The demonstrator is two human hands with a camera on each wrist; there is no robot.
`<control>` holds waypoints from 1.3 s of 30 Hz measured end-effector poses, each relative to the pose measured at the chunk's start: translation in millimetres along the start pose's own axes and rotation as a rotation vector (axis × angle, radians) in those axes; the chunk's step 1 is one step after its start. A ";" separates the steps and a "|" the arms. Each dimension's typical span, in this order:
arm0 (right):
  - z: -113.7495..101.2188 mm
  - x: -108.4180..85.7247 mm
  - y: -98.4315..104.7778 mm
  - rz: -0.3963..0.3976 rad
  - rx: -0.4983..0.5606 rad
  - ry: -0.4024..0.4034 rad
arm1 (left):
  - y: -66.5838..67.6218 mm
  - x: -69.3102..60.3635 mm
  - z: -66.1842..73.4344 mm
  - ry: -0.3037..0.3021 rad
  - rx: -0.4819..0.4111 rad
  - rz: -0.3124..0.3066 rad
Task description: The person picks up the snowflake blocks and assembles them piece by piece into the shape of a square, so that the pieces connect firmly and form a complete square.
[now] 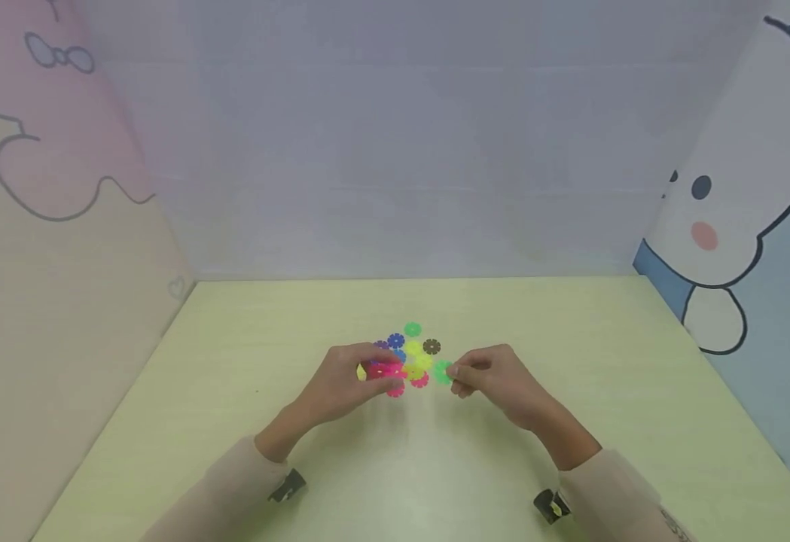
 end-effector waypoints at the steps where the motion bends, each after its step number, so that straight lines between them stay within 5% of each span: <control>1: -2.9 -2.1 -1.8 -0.008 0.016 0.002 | -0.3 0.1 0.4 -0.001 0.002 0.000; 15: -11.4 -6.1 -12.0 -0.077 0.118 -0.015 | -4.8 -0.8 4.3 -0.080 0.054 0.013; 26: -16.6 -8.7 -14.9 -0.030 0.149 -0.014 | -7.7 -6.4 8.7 -0.268 0.140 0.151; 39: -18.7 -6.0 -21.5 0.043 0.192 -0.028 | -10.7 -6.9 4.8 -0.285 0.116 0.162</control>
Point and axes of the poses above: each hand's wrist, its own x-axis towards the middle knuckle, its own y-axis out of the back of the hand, z = x × y, the point moved 4 cm from there along x, towards the middle knuckle, and after that the axes turned 4 degrees about -x, right-handed, at the moved point
